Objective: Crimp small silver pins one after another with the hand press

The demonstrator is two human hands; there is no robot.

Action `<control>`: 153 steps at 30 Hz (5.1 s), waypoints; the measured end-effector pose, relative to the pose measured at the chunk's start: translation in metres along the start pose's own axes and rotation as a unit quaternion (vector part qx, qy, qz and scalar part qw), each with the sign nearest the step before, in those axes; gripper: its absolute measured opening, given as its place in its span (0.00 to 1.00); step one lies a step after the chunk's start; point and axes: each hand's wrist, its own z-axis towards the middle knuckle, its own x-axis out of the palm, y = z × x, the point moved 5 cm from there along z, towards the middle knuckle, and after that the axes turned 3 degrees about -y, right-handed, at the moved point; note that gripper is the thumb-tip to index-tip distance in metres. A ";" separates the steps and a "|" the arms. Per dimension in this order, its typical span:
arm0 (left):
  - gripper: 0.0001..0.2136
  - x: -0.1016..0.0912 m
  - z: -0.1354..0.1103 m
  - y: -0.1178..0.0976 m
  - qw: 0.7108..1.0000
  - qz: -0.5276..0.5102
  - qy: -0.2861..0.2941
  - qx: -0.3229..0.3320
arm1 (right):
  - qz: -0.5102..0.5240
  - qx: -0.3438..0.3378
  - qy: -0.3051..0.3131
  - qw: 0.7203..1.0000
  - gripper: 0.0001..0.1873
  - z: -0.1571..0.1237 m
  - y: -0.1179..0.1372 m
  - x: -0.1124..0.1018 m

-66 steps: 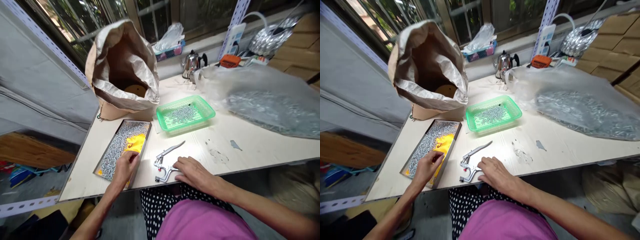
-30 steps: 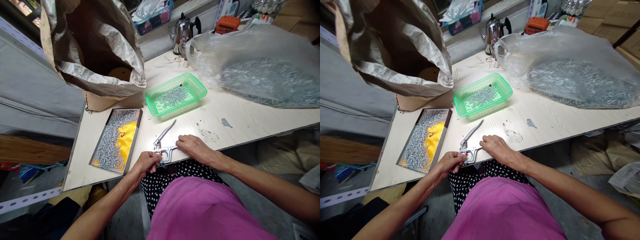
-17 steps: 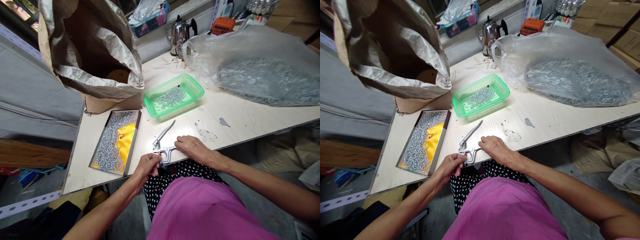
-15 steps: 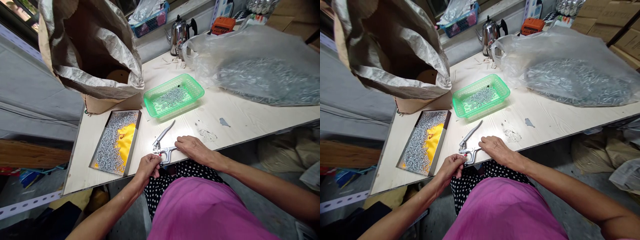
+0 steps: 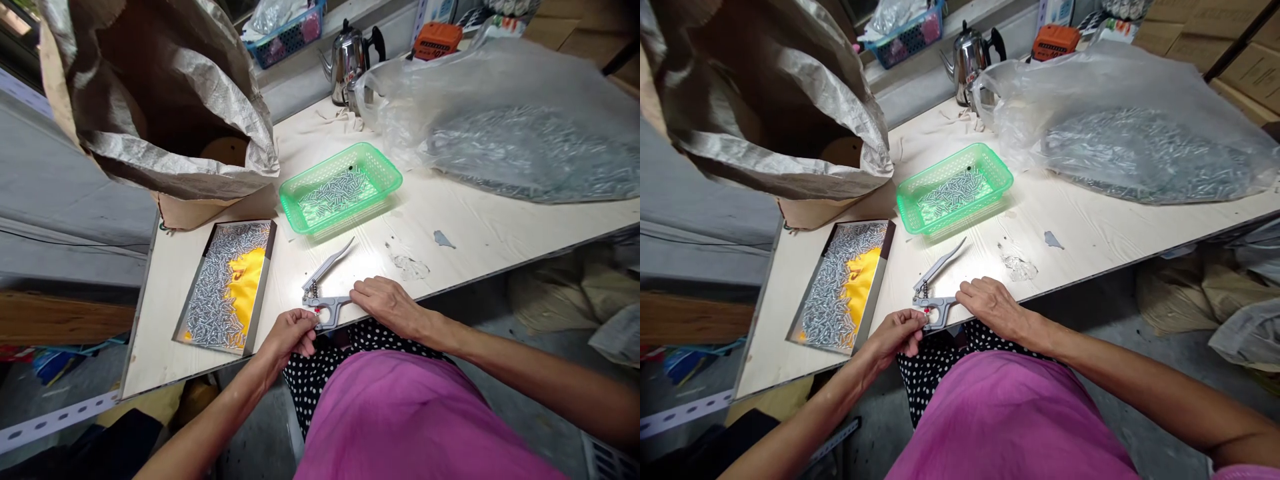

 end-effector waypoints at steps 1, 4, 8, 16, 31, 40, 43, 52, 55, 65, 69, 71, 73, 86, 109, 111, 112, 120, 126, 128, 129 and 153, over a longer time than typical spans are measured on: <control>0.15 0.000 0.001 -0.001 1.000 0.014 0.010 -0.008 | 0.004 0.000 0.002 1.000 0.11 0.000 0.000 0.000; 0.14 -0.002 0.004 -0.007 0.997 0.053 0.037 -0.034 | 0.018 0.008 0.013 1.000 0.10 0.001 -0.002 0.002; 0.12 -0.002 0.006 -0.012 0.995 0.078 0.041 -0.052 | 0.023 0.023 0.038 0.999 0.09 0.002 -0.006 0.005; 0.15 -0.002 0.007 -0.009 0.995 0.080 0.036 -0.055 | 0.024 0.037 0.056 0.997 0.45 0.022 -0.034 -0.005; 0.16 -0.001 0.004 -0.004 0.997 0.057 0.015 -0.055 | -0.003 0.005 0.091 0.996 0.46 0.042 -0.035 -0.001; 0.15 0.001 0.001 -0.003 0.999 0.033 0.005 -0.030 | -0.009 0.036 0.076 0.996 0.44 0.038 -0.033 -0.003; 0.15 -0.001 0.002 -0.003 0.999 0.030 0.001 -0.026 | 0.000 0.040 0.072 0.997 0.45 0.038 -0.035 -0.004; 0.13 0.000 0.002 -0.001 0.999 0.024 -0.010 -0.036 | 0.005 0.028 0.080 0.996 0.44 0.040 -0.034 -0.001; 0.15 0.000 0.001 0.000 0.998 0.052 -0.013 -0.032 | 0.023 0.023 0.084 0.996 0.41 0.038 -0.032 -0.001; 0.14 0.027 -0.028 -0.051 0.708 0.520 -0.208 0.430 | 0.066 0.026 0.064 0.995 0.38 0.032 -0.023 -0.011; 0.29 0.049 -0.008 -0.066 0.652 0.579 -0.149 0.467 | 0.056 0.035 0.067 0.996 0.46 0.025 -0.026 -0.007; 0.32 0.053 -0.001 -0.070 0.646 0.599 -0.127 0.456 | 0.044 0.050 0.068 0.995 0.52 0.017 -0.035 -0.005; 0.34 0.054 0.001 -0.074 0.641 0.616 -0.120 0.441 | 0.025 0.073 0.072 0.994 0.55 0.010 -0.046 -0.005; 0.15 0.082 0.011 -0.085 0.579 0.633 -0.024 0.513 | 0.000 0.053 0.093 0.994 0.06 -0.001 -0.029 -0.021; 0.31 0.093 -0.028 -0.019 0.633 0.530 -0.093 0.557 | -0.038 0.090 0.028 0.995 0.20 0.016 -0.061 -0.024; 0.31 0.098 -0.027 -0.013 0.645 0.521 -0.089 0.553 | -0.053 0.069 0.039 0.995 0.15 0.030 -0.056 -0.016; 0.31 0.099 -0.026 -0.012 0.651 0.513 -0.091 0.552 | -0.058 0.058 0.050 0.995 0.12 0.037 -0.056 -0.012; 0.31 0.095 -0.022 -0.011 0.681 0.452 -0.081 0.571 | -0.062 0.040 0.091 0.993 0.06 0.081 -0.059 -0.006; 0.28 0.098 -0.035 -0.004 0.687 0.407 -0.075 0.598 | -0.004 -0.183 0.170 0.968 0.05 0.094 0.036 0.011; 0.23 0.098 -0.055 0.002 0.653 0.388 -0.060 0.647 | -0.011 -0.233 0.176 0.956 0.07 0.096 0.054 0.021; 0.20 0.095 -0.067 0.005 0.625 0.381 -0.056 0.679 | -0.014 -0.248 0.173 0.953 0.07 0.097 0.058 0.026; 0.12 -0.175 0.048 -0.098 0.777 0.343 -0.505 0.153 | 0.066 0.011 -0.141 0.988 0.12 0.121 -0.021 -0.076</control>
